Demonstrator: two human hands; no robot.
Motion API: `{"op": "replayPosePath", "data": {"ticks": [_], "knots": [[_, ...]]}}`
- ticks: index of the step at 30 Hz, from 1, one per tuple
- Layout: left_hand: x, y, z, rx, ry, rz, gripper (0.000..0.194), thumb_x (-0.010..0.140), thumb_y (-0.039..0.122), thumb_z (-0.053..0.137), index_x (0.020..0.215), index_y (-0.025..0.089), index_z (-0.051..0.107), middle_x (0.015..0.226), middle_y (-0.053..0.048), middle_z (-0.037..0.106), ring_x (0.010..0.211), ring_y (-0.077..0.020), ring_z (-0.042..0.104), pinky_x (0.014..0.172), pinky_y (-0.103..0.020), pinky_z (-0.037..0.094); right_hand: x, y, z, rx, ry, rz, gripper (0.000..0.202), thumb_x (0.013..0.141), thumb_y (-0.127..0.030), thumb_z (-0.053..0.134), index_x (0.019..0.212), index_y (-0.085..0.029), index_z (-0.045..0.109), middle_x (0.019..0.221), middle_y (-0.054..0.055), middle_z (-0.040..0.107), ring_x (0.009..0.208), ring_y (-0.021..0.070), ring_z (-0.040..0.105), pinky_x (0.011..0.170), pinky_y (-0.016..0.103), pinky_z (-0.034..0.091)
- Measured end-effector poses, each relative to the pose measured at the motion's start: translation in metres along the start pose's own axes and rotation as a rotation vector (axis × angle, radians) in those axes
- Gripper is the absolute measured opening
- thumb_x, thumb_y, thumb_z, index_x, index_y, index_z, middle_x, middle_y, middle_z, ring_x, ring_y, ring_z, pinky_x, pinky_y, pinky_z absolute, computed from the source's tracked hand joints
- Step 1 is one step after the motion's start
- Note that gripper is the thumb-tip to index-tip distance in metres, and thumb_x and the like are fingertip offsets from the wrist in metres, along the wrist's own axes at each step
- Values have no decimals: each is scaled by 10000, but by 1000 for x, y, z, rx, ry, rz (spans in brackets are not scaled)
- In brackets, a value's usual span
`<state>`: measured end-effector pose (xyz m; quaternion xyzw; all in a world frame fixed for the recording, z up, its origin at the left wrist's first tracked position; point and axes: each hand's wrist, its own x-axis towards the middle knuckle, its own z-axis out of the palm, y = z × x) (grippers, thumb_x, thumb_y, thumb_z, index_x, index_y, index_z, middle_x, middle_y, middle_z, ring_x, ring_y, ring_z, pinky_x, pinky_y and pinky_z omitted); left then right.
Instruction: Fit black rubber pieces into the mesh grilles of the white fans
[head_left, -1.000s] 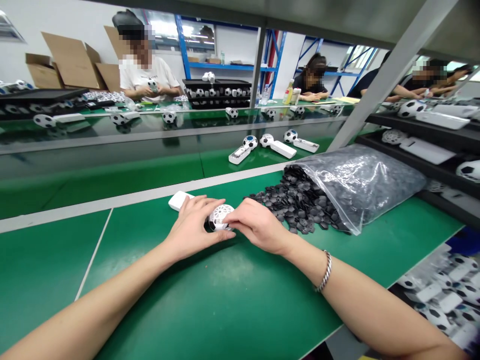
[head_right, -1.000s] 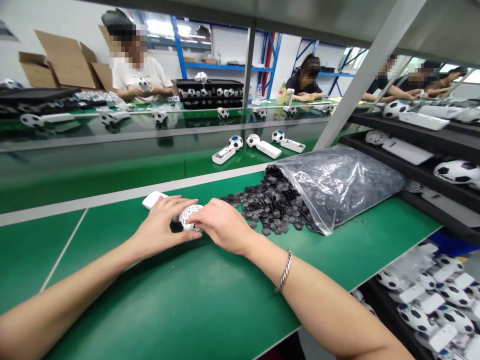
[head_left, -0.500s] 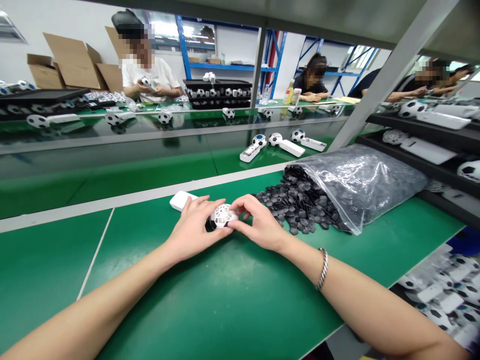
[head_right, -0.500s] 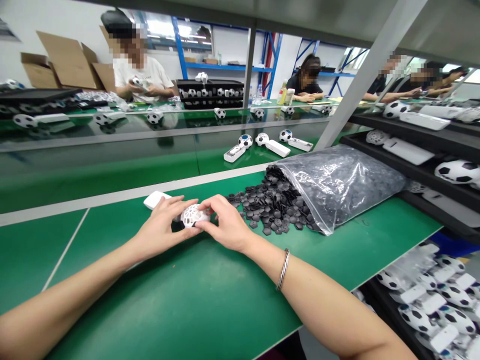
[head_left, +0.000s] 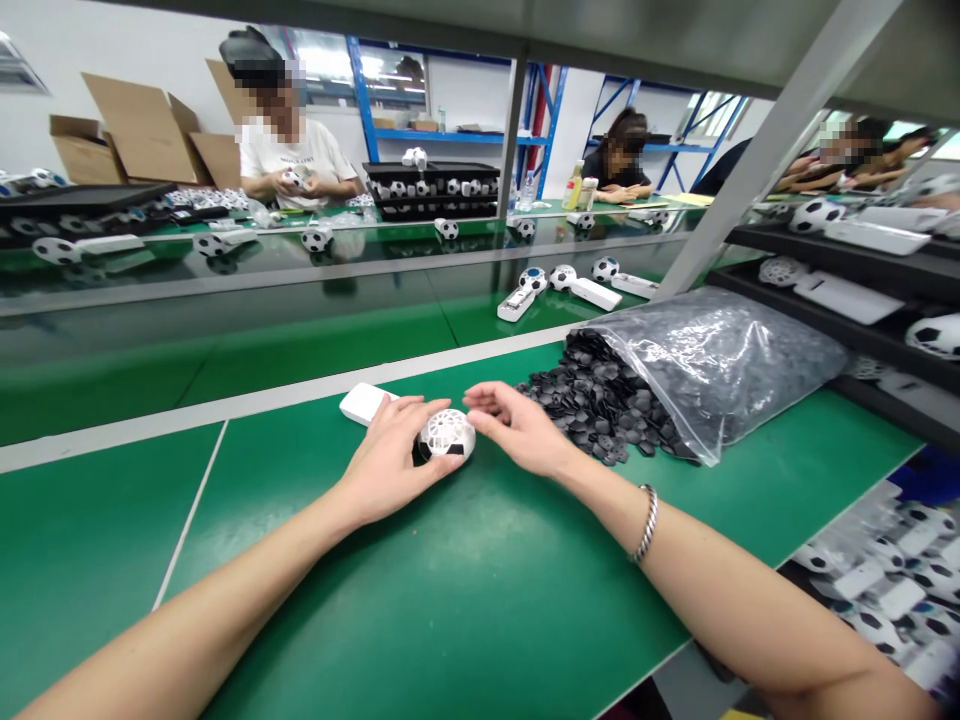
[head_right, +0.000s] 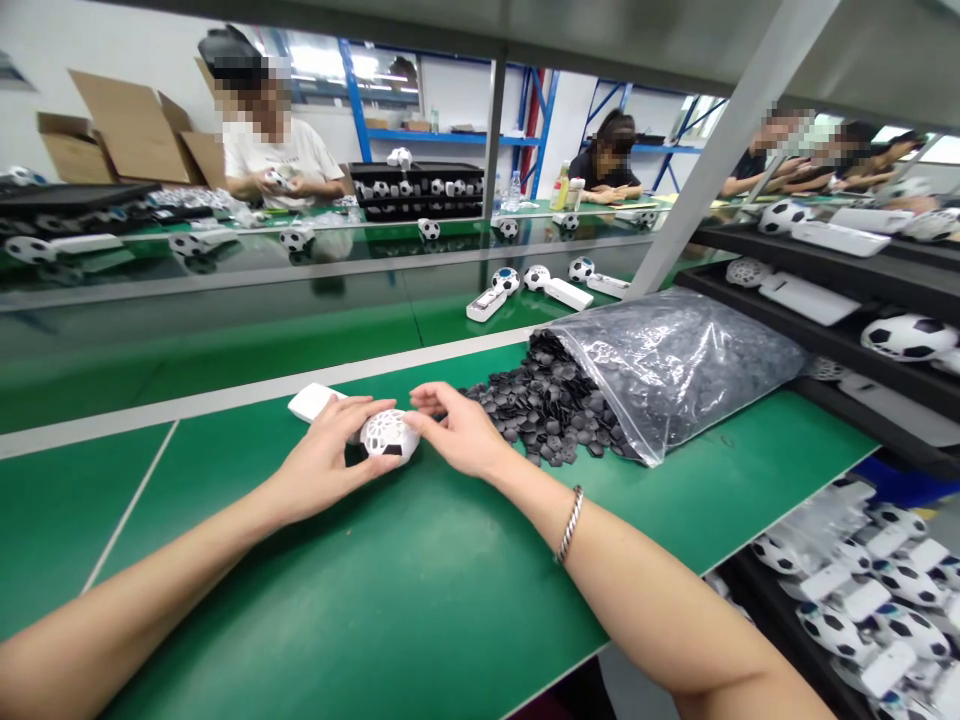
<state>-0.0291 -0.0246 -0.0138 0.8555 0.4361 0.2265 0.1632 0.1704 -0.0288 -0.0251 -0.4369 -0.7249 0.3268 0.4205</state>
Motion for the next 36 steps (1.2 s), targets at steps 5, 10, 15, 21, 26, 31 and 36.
{"op": "replayPosePath", "data": {"ticks": [5, 10, 15, 21, 26, 31, 36], "knots": [[2, -4, -2, 43, 8, -51, 599, 686, 521, 612, 1190, 231, 468, 1217, -78, 495, 1235, -293, 303, 1055, -525, 132, 5, 10, -18, -564, 75, -57, 105, 777, -225, 642, 878, -199, 630, 907, 50, 549, 907, 199, 484, 834, 365, 415], [3, -3, -9, -40, -127, -109, 625, 712, 457, 604, 1267, 254, 399, 1353, -101, 361, 1321, -317, 121, 1036, -559, 141, 6, 10, -13, -795, -82, -74, 123, 804, -262, 621, 906, -211, 667, 900, 69, 575, 875, 217, 462, 799, 351, 414], [2, -3, -10, -182, -161, -131, 626, 720, 436, 605, 1274, 250, 381, 1429, -90, 225, 1337, -281, 71, 1059, -477, 189, 10, 7, -15, -953, -113, -83, 153, 877, -195, 496, 883, -170, 647, 801, 80, 616, 809, 225, 491, 749, 361, 403], [2, -11, -14, -264, -269, -71, 642, 703, 340, 611, 1290, 299, 352, 1449, -71, 170, 1329, -268, 127, 1063, -461, 190, 5, 4, -16, -344, -12, -56, 163, 853, -122, 471, 954, -172, 588, 920, 43, 625, 837, 158, 554, 772, 304, 441], [3, -9, -11, -308, -226, -68, 598, 656, 358, 666, 1201, 261, 438, 1427, -96, 231, 1322, -272, 164, 1061, -455, 200, -3, -14, -11, 81, -146, -12, 66, 821, -171, 539, 845, -175, 600, 830, 7, 601, 787, 138, 552, 730, 276, 459], [3, -5, -9, -295, -218, -60, 594, 644, 418, 688, 1165, 257, 454, 1428, -101, 227, 1325, -263, 160, 1058, -442, 210, -7, -24, -1, 72, -175, -31, 49, 778, -149, 615, 800, -185, 639, 814, 8, 540, 825, 144, 520, 775, 293, 437], [3, -4, -7, -305, -185, -50, 544, 678, 449, 655, 1145, 240, 470, 1406, -100, 282, 1326, -274, 152, 1048, -450, 230, -6, -16, 12, 55, -60, -41, 65, 744, -156, 659, 771, -188, 608, 814, -1, 504, 775, 132, 494, 734, 277, 431]]}}
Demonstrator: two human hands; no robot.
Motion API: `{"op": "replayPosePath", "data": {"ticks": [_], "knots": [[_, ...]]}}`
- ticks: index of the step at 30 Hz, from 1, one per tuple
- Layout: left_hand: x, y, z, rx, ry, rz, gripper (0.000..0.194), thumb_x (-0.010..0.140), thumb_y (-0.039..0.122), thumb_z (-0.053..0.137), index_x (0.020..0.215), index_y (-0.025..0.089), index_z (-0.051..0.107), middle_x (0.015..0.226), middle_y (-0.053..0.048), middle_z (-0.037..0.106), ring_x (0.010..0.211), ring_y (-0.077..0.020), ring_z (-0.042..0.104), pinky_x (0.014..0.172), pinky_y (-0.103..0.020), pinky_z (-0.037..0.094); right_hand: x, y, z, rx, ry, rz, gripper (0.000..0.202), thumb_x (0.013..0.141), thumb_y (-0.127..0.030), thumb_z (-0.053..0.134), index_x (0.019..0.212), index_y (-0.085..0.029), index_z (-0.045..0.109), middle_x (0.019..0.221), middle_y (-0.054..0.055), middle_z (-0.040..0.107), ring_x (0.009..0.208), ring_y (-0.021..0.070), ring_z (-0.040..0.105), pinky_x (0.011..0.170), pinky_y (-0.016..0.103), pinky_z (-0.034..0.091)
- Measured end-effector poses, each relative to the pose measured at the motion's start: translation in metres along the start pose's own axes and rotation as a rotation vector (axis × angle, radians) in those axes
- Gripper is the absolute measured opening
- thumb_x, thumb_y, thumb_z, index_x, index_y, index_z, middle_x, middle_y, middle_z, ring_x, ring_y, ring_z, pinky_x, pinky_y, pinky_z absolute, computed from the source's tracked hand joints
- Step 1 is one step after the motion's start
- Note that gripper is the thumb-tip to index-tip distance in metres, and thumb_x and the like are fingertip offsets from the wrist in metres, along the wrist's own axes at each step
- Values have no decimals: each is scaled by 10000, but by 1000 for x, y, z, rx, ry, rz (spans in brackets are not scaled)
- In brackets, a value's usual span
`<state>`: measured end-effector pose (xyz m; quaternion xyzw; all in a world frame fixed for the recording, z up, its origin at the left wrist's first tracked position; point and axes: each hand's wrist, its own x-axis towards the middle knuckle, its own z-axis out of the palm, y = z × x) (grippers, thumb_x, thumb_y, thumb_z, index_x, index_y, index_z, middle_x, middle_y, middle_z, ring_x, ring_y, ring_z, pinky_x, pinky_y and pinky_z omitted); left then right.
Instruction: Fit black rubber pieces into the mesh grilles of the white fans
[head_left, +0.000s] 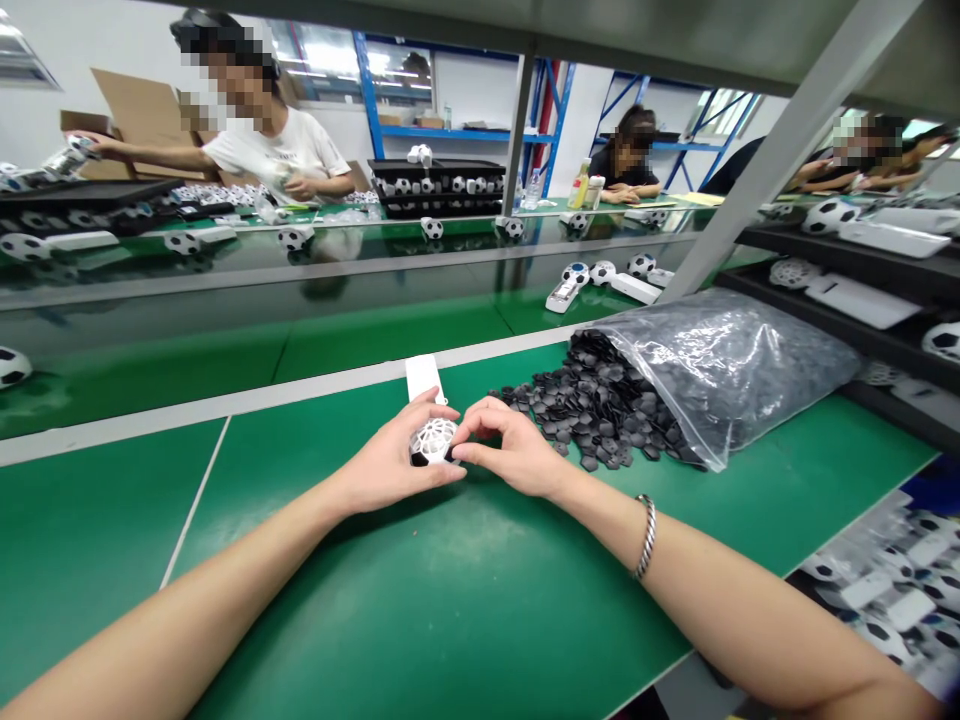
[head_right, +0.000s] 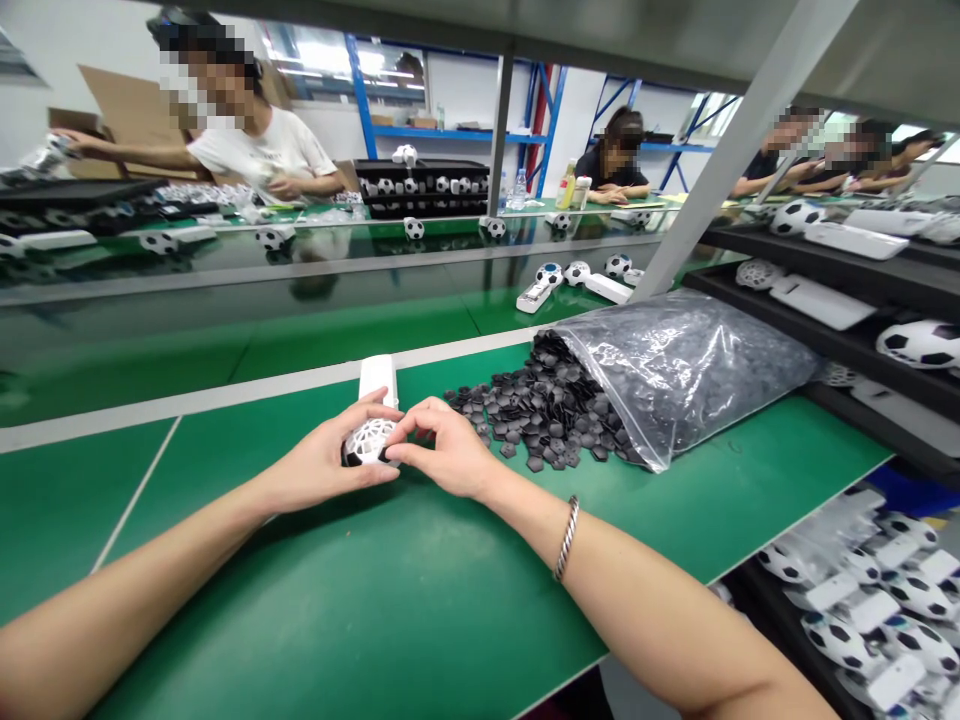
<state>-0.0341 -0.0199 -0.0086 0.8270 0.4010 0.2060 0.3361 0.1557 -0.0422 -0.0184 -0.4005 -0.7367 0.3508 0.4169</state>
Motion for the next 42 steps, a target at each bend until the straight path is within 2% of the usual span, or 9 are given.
{"op": "replayPosePath", "data": {"ticks": [15, 19, 22, 24, 27, 30, 34, 38, 42], "knots": [[-1, -1, 10, -174, 75, -5, 412, 717, 313, 605, 1089, 222, 455, 1376, -93, 303, 1327, -265, 149, 1052, -438, 205, 8, 10, 4, -35, 128, 122, 312, 587, -226, 783, 771, -191, 533, 781, -37, 453, 655, 111, 396, 623, 234, 361], [1, 0, 10, -194, 96, -21, 405, 706, 283, 609, 1077, 215, 460, 1368, -98, 296, 1293, -276, 247, 1040, -438, 226, 11, 10, 5, -97, 143, 102, 323, 586, -254, 786, 776, -193, 532, 791, -32, 490, 651, 115, 415, 615, 236, 376], [1, -1, 10, -206, 80, -13, 439, 688, 275, 627, 1085, 215, 451, 1368, -99, 303, 1252, -283, 323, 1023, -439, 260, 14, 9, 0, -257, 163, 14, 189, 750, -324, 661, 841, -197, 555, 875, 2, 545, 791, 146, 480, 718, 268, 397], [1, -1, 10, -184, 63, 26, 453, 684, 289, 639, 1092, 223, 452, 1343, -90, 335, 1252, -273, 318, 1033, -433, 250, 16, 11, -7, -476, 168, -18, 181, 847, -340, 544, 968, -207, 568, 1055, 43, 554, 990, 197, 457, 818, 331, 366], [1, -1, 11, -54, 95, 56, 502, 638, 373, 696, 1078, 249, 488, 1248, -71, 361, 1248, -271, 281, 1049, -441, 223, 15, 17, -18, -843, 108, 71, 287, 850, -318, 549, 1117, -212, 547, 1269, 87, 462, 1157, 296, 340, 851, 421, 310], [-1, 0, 12, 71, 175, -12, 556, 563, 442, 745, 1050, 280, 532, 1120, -55, 341, 1171, -281, 320, 1021, -472, 264, 13, 23, -25, -1029, -14, 138, 200, 858, -249, 541, 1046, -219, 603, 1122, 78, 578, 1023, 275, 453, 789, 396, 306], [-2, 3, 6, 15, 116, -10, 516, 624, 361, 709, 1090, 281, 503, 1077, -37, 361, 1059, -229, 422, 956, -408, 366, 11, 23, -33, -1136, -50, 128, 116, 842, -182, 546, 850, -234, 650, 841, 36, 636, 818, 221, 505, 692, 349, 281], [-2, 4, -4, -20, 9, -6, 573, 668, 243, 635, 1192, 274, 406, 1166, -34, 386, 1069, -216, 438, 947, -375, 371, 10, 15, -38, -1169, -38, 155, 109, 846, -210, 543, 798, -229, 640, 781, 36, 620, 796, 223, 502, 644, 326, 270], [-1, 4, -5, -34, -21, -27, 579, 668, 327, 654, 1195, 278, 418, 1184, -38, 400, 1077, -233, 441, 940, -377, 369, 10, 5, -40, -1106, -13, 119, 81, 854, -212, 534, 877, -208, 612, 810, 44, 623, 778, 212, 505, 634, 302, 305]]}}
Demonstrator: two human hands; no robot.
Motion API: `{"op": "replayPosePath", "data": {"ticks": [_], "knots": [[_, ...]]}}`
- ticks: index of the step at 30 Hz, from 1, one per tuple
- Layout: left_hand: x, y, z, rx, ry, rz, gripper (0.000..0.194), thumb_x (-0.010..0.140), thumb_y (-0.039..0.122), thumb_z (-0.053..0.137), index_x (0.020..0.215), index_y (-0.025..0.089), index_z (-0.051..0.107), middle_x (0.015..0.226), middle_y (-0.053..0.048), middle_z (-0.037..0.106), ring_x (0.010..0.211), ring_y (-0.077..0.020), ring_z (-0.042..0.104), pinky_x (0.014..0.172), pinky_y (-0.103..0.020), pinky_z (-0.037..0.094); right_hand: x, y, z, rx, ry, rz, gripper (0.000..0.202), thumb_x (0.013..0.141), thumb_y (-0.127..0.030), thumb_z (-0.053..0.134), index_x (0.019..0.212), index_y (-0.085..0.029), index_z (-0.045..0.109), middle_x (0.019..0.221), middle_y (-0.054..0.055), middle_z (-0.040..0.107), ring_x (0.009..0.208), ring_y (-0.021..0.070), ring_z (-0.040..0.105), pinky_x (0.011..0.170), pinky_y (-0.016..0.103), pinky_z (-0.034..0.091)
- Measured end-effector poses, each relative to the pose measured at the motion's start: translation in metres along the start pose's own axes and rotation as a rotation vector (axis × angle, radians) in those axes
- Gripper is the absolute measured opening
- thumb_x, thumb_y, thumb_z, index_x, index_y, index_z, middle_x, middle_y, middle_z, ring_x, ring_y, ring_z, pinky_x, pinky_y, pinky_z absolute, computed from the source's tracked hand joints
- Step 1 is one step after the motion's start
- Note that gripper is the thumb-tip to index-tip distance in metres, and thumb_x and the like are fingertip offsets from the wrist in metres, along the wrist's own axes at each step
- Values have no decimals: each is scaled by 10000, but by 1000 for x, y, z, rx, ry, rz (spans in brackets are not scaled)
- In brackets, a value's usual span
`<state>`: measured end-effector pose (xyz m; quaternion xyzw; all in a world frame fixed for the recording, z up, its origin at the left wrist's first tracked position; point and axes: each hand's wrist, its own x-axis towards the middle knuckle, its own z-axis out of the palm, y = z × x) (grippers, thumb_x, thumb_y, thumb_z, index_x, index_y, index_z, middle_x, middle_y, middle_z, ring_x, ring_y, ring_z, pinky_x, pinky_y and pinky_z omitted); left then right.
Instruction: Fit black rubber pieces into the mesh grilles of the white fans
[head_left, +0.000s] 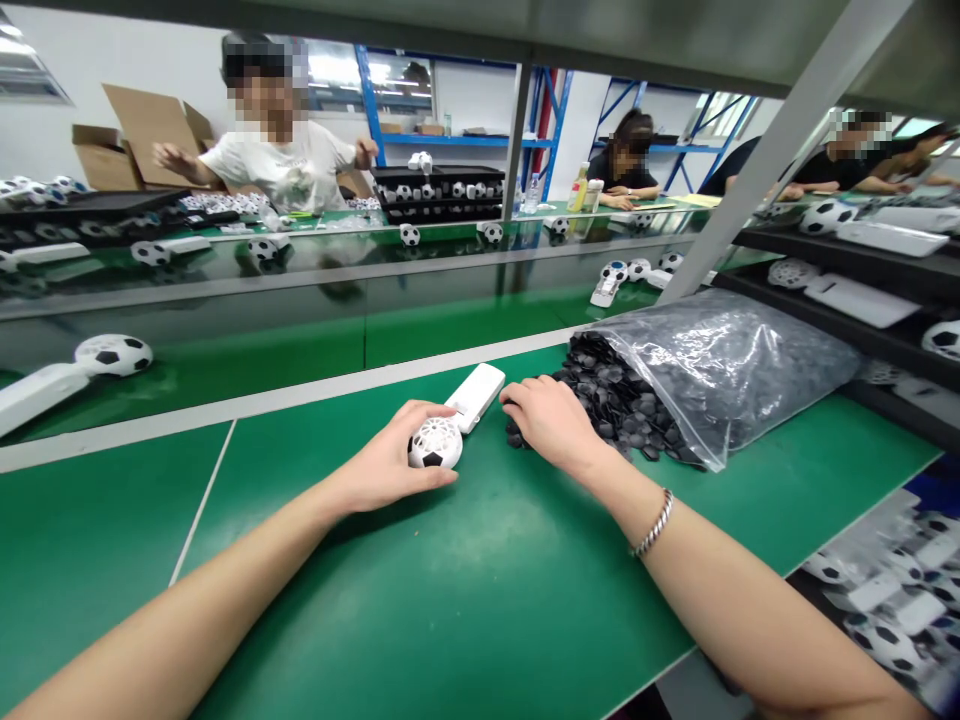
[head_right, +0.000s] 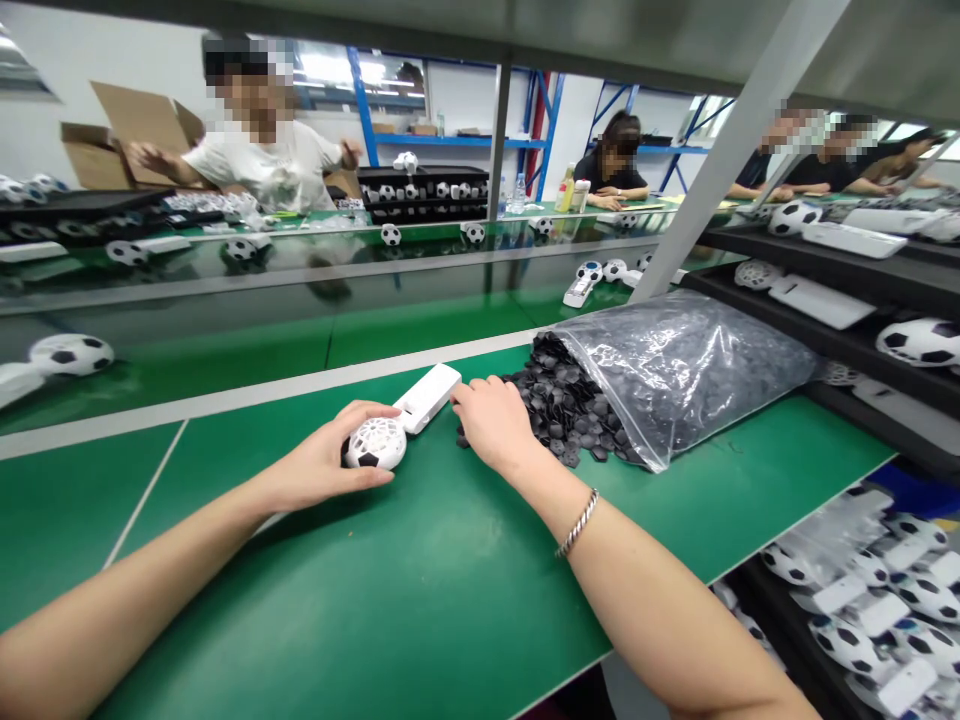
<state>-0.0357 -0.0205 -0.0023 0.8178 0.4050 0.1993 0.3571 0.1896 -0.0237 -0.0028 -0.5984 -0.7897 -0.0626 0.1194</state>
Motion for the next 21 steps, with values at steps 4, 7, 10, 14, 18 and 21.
{"op": "replayPosePath", "data": {"ticks": [4, 7, 10, 14, 18, 21], "knots": [[1, 0, 5, 11, 98, -63, 540, 656, 435, 665, 1132, 256, 481, 1113, -44, 430, 1022, -233, 468, 907, -376, 383, -1, -1, -1, 207, 62, -17, 65, 864, -198, 516, 906, -201, 566, 793, 28, 620, 742, 186, 511, 644, 273, 352], [1, 1, 5, 16, 97, -61, 499, 675, 377, 647, 1130, 258, 480, 1101, -33, 442, 984, -216, 482, 873, -354, 395, -3, -3, 3, 393, 105, -29, 23, 853, -188, 528, 874, -194, 533, 792, 16, 607, 748, 175, 518, 670, 269, 382], [1, 2, 5, 10, 90, -71, 483, 666, 280, 625, 1124, 253, 476, 1086, -24, 459, 924, -203, 503, 807, -328, 416, -6, -9, 5, 543, 164, -87, 32, 837, -153, 538, 851, -181, 537, 847, 28, 598, 805, 174, 519, 728, 283, 400], [2, 3, 4, -14, 73, -85, 491, 646, 222, 599, 1119, 238, 471, 1041, -18, 490, 866, -191, 514, 768, -320, 421, -8, -17, 3, 782, 154, -131, 196, 838, -100, 509, 1018, -168, 547, 913, 46, 610, 858, 160, 544, 765, 282, 425], [2, 3, 3, -46, 69, -82, 492, 641, 212, 585, 1118, 223, 468, 1048, -27, 504, 906, -205, 513, 818, -347, 413, -9, -20, 6, 953, 50, -182, 162, 853, -110, 474, 928, -191, 593, 918, 19, 624, 880, 143, 563, 800, 284, 439], [2, 3, 3, -52, 69, -72, 483, 642, 210, 579, 1112, 220, 469, 1054, -30, 506, 917, -209, 517, 832, -356, 414, -9, -21, 12, 1147, -24, -111, 105, 838, -143, 498, 910, -181, 564, 889, 20, 604, 809, 136, 582, 711, 267, 484]]}}
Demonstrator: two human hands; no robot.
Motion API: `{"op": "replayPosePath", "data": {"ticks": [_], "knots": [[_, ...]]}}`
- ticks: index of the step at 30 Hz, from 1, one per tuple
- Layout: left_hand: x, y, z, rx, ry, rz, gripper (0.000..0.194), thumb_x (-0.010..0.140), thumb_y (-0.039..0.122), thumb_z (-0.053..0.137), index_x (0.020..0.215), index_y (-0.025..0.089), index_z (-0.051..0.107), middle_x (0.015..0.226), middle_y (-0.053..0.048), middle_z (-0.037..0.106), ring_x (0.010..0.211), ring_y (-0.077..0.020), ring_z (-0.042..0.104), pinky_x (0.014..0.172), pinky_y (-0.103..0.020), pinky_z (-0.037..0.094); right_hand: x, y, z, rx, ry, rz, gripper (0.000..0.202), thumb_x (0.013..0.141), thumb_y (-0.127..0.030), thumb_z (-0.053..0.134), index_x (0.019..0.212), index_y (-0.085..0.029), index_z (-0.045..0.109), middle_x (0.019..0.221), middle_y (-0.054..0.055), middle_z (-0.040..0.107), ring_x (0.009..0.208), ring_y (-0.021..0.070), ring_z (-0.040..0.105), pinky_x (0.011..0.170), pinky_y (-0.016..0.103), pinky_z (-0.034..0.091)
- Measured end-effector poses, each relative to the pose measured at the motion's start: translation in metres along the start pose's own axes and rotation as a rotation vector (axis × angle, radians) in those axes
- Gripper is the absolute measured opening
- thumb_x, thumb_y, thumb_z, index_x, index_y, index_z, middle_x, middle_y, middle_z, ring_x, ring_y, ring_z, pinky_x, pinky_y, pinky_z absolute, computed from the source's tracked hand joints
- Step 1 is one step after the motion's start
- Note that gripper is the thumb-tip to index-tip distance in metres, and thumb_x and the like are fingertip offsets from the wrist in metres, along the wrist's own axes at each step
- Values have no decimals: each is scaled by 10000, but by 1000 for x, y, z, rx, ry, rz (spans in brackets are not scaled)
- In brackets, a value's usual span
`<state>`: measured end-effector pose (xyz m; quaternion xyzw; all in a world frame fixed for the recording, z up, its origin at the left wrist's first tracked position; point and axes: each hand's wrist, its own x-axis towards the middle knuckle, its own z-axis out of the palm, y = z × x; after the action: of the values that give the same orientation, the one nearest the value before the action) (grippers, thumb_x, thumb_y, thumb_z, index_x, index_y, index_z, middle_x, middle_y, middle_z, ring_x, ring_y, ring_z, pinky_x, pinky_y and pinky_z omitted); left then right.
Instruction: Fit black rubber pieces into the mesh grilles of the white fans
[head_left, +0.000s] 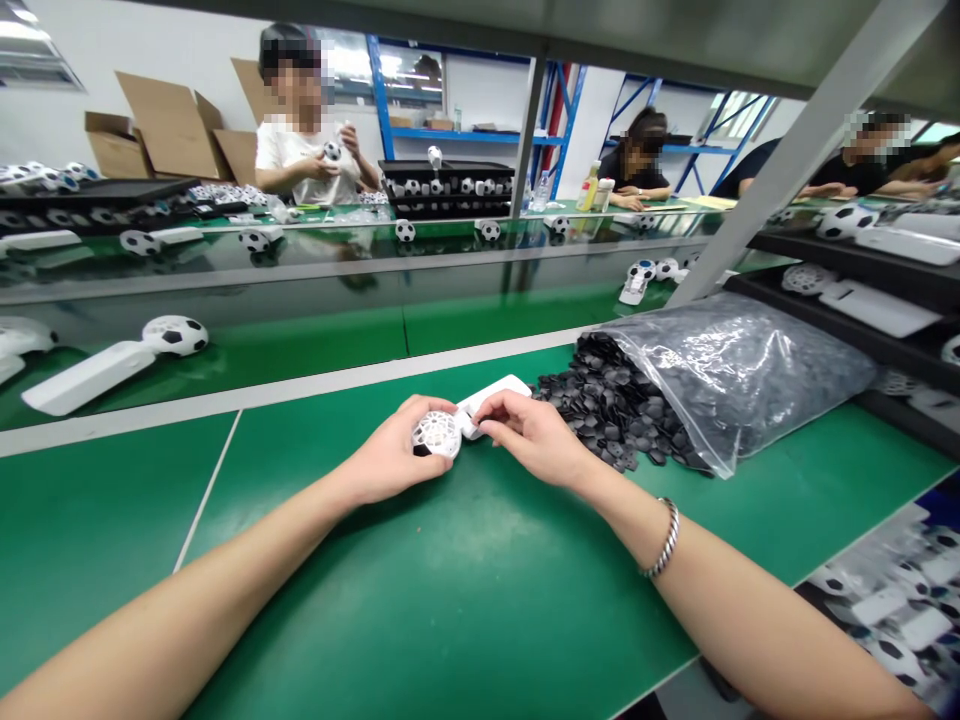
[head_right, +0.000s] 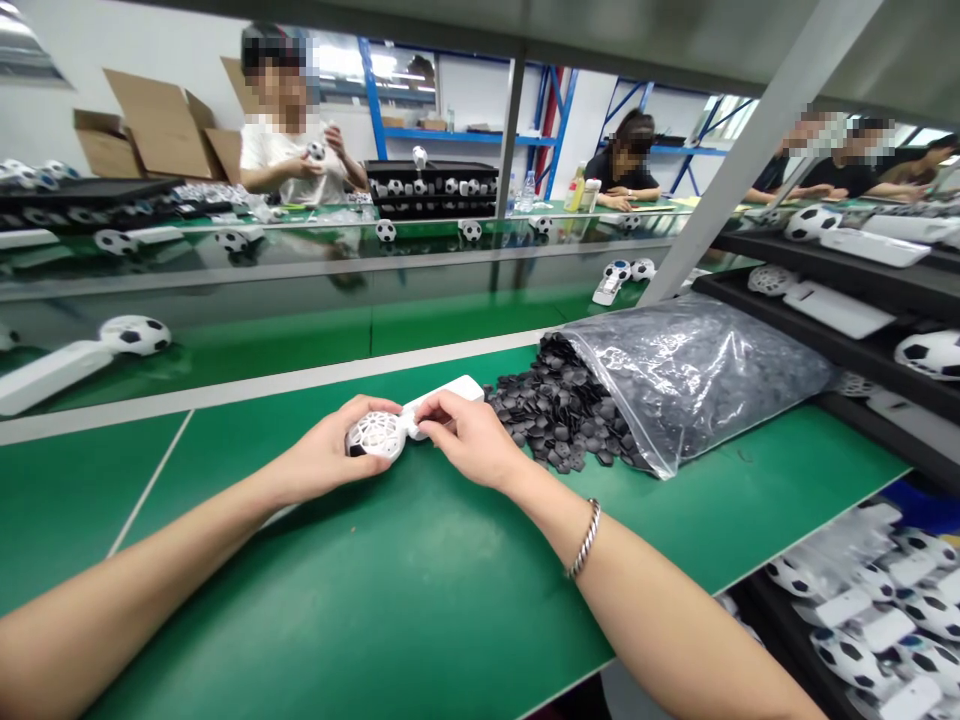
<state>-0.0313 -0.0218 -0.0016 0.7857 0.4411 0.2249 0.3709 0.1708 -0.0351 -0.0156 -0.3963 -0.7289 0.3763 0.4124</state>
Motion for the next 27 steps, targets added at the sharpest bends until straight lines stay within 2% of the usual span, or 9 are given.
{"op": "replayPosePath", "data": {"ticks": [3, 7, 10, 13, 15, 18, 20, 23, 27], "knots": [[0, -1, 0, 5, 4, 6, 479, 641, 209, 579, 1108, 223, 471, 1065, -29, 507, 926, -211, 519, 837, -355, 416, 0, 1, 1, 48, 18, -10, 82, 817, -155, 534, 894, -178, 551, 896, 26, 587, 816, 138, 573, 713, 273, 488], [1, -2, 1, 42, 10, 15, 477, 641, 202, 574, 1106, 231, 474, 1078, -24, 495, 941, -210, 511, 837, -344, 418, 0, -5, 0, -150, 73, -83, 56, 787, -139, 586, 821, -181, 572, 856, 14, 568, 797, 134, 537, 717, 262, 455], [1, -3, 2, 51, 15, 31, 487, 634, 195, 572, 1110, 233, 474, 1071, -24, 485, 949, -210, 507, 837, -337, 421, 0, -8, -1, -191, 94, -86, 130, 804, -115, 554, 913, -180, 580, 824, 10, 561, 733, 124, 524, 675, 251, 444], [0, -2, 3, 33, 27, 52, 490, 625, 176, 577, 1102, 229, 478, 1060, -23, 479, 958, -200, 501, 860, -327, 413, -2, -4, 0, -209, 72, -97, 173, 823, -122, 526, 960, -196, 602, 876, 20, 581, 822, 145, 541, 763, 283, 435], [-1, -2, 4, 27, 42, 63, 493, 614, 165, 586, 1092, 227, 484, 1054, -26, 477, 963, -198, 497, 869, -324, 410, -3, 1, 1, -150, 56, -58, 133, 831, -150, 521, 921, -199, 606, 898, 22, 603, 856, 158, 559, 793, 300, 437], [-1, -2, 5, 28, 54, 71, 494, 608, 159, 591, 1086, 228, 488, 1071, -35, 477, 974, -203, 495, 872, -328, 413, -4, 6, 3, -32, 40, 36, 79, 831, -207, 530, 891, -195, 580, 859, 22, 622, 800, 168, 584, 749, 306, 464], [-2, -2, 6, 37, 58, 78, 492, 608, 165, 602, 1083, 230, 491, 1081, -39, 480, 986, -207, 493, 875, -331, 415, -4, 6, 2, -49, 35, 32, 67, 828, -229, 538, 869, -199, 581, 847, 28, 617, 792, 177, 578, 731, 312, 462], [-2, -1, 7, 64, 72, 91, 492, 622, 243, 656, 1087, 232, 495, 1080, -42, 492, 1012, -219, 483, 893, -349, 405, -4, 2, 0, -143, 13, -34, 74, 828, -229, 537, 828, -209, 609, 859, 37, 606, 811, 189, 559, 722, 320, 443], [-3, 0, 7, 77, 82, 103, 513, 637, 366, 690, 1095, 235, 500, 1080, -46, 505, 1019, -231, 482, 902, -373, 396, -5, -4, 3, -136, -56, -61, 78, 822, -208, 545, 823, -209, 623, 837, 26, 623, 801, 183, 566, 745, 319, 443]]}}
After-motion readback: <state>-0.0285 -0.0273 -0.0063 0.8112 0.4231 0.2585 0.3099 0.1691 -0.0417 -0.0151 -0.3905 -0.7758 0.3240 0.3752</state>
